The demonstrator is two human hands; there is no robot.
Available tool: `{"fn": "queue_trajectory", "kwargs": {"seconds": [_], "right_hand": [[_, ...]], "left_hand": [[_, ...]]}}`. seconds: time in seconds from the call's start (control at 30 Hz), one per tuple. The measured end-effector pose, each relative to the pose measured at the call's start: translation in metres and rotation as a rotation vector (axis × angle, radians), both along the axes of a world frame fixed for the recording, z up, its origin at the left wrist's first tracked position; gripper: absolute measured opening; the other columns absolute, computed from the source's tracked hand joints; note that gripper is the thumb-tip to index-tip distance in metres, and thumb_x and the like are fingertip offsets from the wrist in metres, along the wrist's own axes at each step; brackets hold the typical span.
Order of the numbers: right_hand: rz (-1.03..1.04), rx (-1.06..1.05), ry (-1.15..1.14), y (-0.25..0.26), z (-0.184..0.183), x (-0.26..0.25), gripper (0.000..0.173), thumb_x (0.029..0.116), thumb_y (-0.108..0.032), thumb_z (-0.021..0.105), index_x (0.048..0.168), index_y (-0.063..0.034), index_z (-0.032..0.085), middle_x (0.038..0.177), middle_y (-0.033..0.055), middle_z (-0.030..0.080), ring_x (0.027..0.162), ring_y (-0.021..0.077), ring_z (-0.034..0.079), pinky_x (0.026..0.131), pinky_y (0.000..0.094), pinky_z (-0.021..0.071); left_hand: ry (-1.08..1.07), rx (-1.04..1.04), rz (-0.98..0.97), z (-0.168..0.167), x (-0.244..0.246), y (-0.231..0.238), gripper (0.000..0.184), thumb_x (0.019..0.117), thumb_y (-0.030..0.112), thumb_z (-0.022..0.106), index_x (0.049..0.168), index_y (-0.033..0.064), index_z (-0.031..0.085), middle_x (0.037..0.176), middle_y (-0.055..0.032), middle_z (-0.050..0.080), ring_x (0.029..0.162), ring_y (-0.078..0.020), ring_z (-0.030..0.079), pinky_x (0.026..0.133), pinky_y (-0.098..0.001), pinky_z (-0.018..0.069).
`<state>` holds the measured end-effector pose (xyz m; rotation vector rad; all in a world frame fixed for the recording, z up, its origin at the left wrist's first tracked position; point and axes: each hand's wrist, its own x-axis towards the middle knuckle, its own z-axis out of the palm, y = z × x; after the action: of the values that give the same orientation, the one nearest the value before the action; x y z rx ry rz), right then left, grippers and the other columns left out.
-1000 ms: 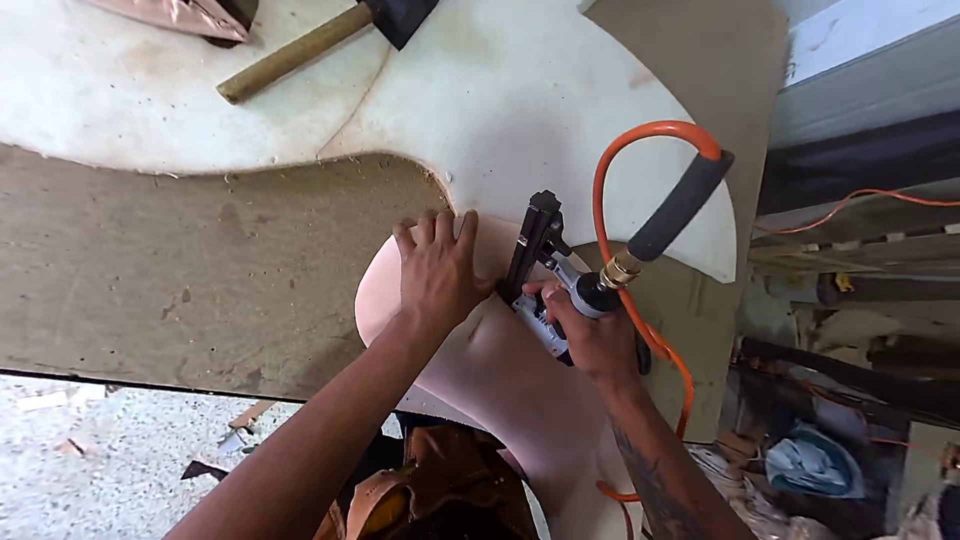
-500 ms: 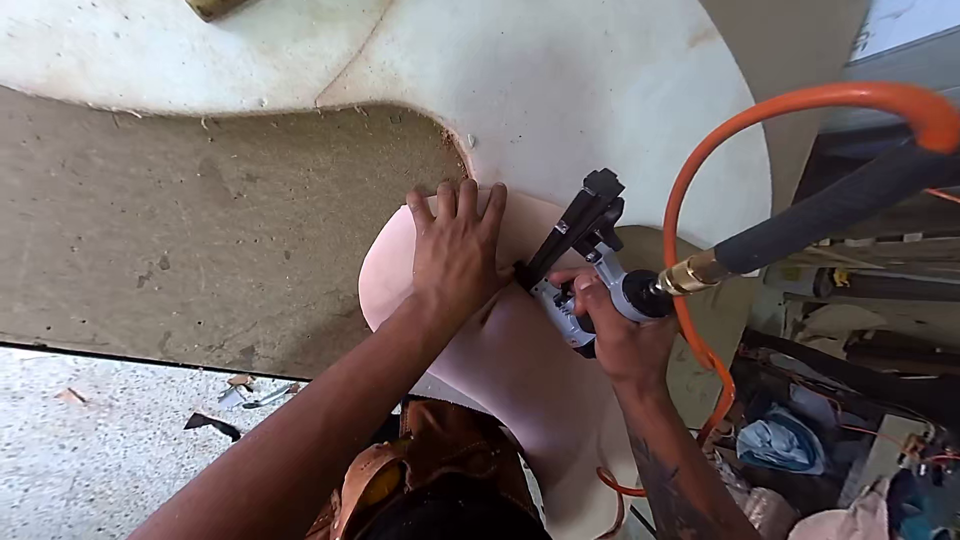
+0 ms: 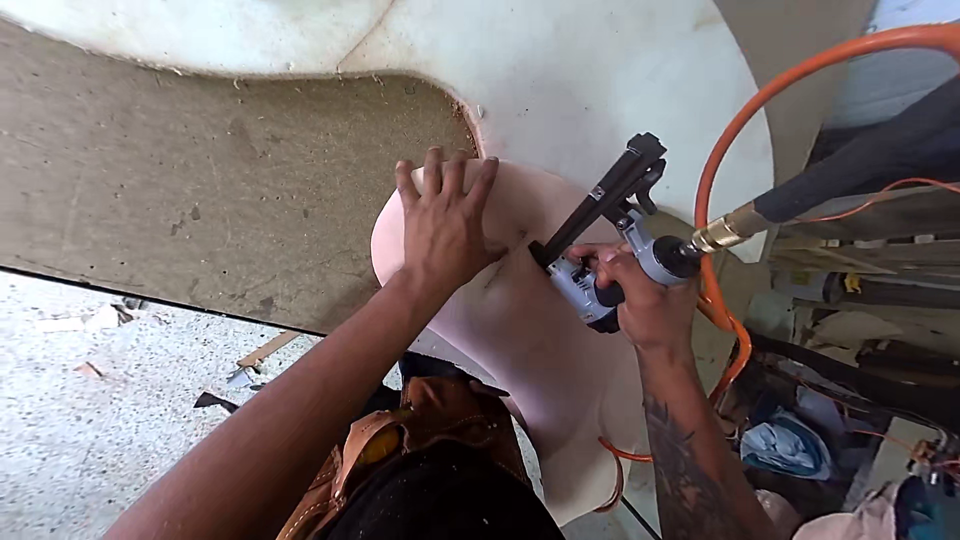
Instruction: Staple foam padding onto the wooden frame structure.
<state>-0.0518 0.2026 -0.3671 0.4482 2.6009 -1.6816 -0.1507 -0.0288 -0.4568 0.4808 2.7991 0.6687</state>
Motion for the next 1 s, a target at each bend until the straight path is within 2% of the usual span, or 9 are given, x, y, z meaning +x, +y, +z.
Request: {"fn": "queue_trajectory", "kwargs": {"seconds": [0.1, 0.2, 0.27, 0.37, 0.6, 0.73, 0.83, 0.93, 1.0], "right_hand": [[0.031, -0.005, 0.01, 0.001, -0.003, 0.002, 0.014, 0.097, -0.015, 0.057, 0.088, -0.0093, 0.066, 0.085, 0.0071, 0.072, 0.075, 0.0218, 0.07, 0.077, 0.0422, 0.061], [0.077, 0.032, 0.024, -0.009, -0.006, -0.004, 0.014, 0.0988, -0.017, 0.058, 0.091, -0.0101, 0.068, 0.082, 0.0038, 0.07, 0.071, 0.0168, 0.066, 0.072, 0.0367, 0.0593], [0.123, 0.049, 0.063, -0.014, -0.01, -0.016, 0.013, 0.0977, -0.015, 0.062, 0.094, -0.0072, 0.072, 0.085, 0.0066, 0.075, 0.069, 0.0174, 0.069, 0.067, 0.0358, 0.0594], [0.163, 0.103, 0.054, -0.016, -0.011, -0.023, 0.014, 0.0964, -0.018, 0.064, 0.096, -0.0095, 0.076, 0.088, 0.0045, 0.077, 0.069, 0.0134, 0.069, 0.064, 0.0314, 0.0584], [0.166, 0.102, 0.116, -0.014, -0.018, -0.024, 0.009, 0.0948, -0.017, 0.068, 0.093, -0.0097, 0.073, 0.086, 0.0025, 0.077, 0.069, 0.0116, 0.07, 0.064, 0.0309, 0.0597], [0.137, 0.065, 0.095, -0.012, -0.017, -0.026, 0.009, 0.0945, -0.017, 0.069, 0.091, -0.0094, 0.071, 0.08, 0.0013, 0.075, 0.066, 0.011, 0.069, 0.062, 0.0294, 0.0596], [0.163, 0.008, 0.063, -0.01, -0.012, -0.024, 0.012, 0.0956, -0.017, 0.067, 0.088, -0.0084, 0.071, 0.078, 0.0029, 0.074, 0.063, 0.0118, 0.067, 0.059, 0.0297, 0.0569], [0.214, 0.035, 0.035, -0.011, -0.004, -0.022, 0.014, 0.0958, -0.02, 0.067, 0.089, -0.0103, 0.072, 0.079, 0.0014, 0.074, 0.064, 0.0114, 0.066, 0.06, 0.0297, 0.0563], [0.227, 0.052, 0.057, -0.016, -0.006, -0.014, 0.013, 0.0947, -0.02, 0.068, 0.087, -0.0113, 0.073, 0.08, 0.0008, 0.076, 0.066, 0.0107, 0.068, 0.061, 0.0299, 0.0576]], "left_hand": [[-0.019, -0.056, 0.074, 0.0, 0.01, -0.003, 0.121, 0.0569, 0.085, 0.072, 0.16, 0.0376, 0.031, 0.165, -0.0095, 0.032, 0.153, -0.0397, 0.023, 0.113, -0.0754, 0.0185], [-0.047, -0.092, 0.098, 0.001, 0.01, 0.005, 0.126, 0.0543, 0.084, 0.073, 0.162, 0.0373, 0.026, 0.166, -0.01, 0.029, 0.153, -0.0402, 0.021, 0.112, -0.0768, 0.0185], [-0.037, -0.113, 0.096, 0.0, 0.009, 0.008, 0.127, 0.0533, 0.084, 0.072, 0.162, 0.0371, 0.025, 0.165, -0.0093, 0.031, 0.151, -0.0404, 0.024, 0.11, -0.0766, 0.0204], [-0.014, -0.117, 0.081, 0.0, 0.01, 0.009, 0.126, 0.0542, 0.082, 0.072, 0.162, 0.035, 0.027, 0.162, -0.0097, 0.035, 0.148, -0.0418, 0.028, 0.107, -0.0782, 0.0224], [-0.001, -0.148, 0.055, 0.0, 0.007, 0.012, 0.128, 0.0526, 0.084, 0.07, 0.162, 0.0331, 0.027, 0.159, -0.0109, 0.037, 0.145, -0.0433, 0.03, 0.103, -0.0787, 0.0251], [-0.005, -0.148, 0.039, -0.001, 0.008, 0.012, 0.129, 0.0531, 0.087, 0.068, 0.163, 0.0329, 0.026, 0.161, -0.0105, 0.035, 0.148, -0.0444, 0.027, 0.105, -0.0808, 0.0227], [0.017, -0.129, 0.038, 0.001, 0.014, 0.009, 0.129, 0.0535, 0.088, 0.068, 0.163, 0.0334, 0.026, 0.164, -0.0086, 0.032, 0.15, -0.042, 0.026, 0.106, -0.0789, 0.0242], [0.006, -0.114, 0.132, 0.008, 0.025, 0.002, 0.132, 0.0505, 0.09, 0.069, 0.163, 0.0352, 0.025, 0.17, -0.0096, 0.022, 0.155, -0.0417, 0.017, 0.109, -0.0789, 0.0233], [-0.007, -0.136, 0.188, 0.007, 0.036, -0.002, 0.134, 0.0497, 0.092, 0.067, 0.163, 0.0371, 0.022, 0.171, -0.0097, 0.018, 0.155, -0.042, 0.016, 0.108, -0.0779, 0.0247]]}}
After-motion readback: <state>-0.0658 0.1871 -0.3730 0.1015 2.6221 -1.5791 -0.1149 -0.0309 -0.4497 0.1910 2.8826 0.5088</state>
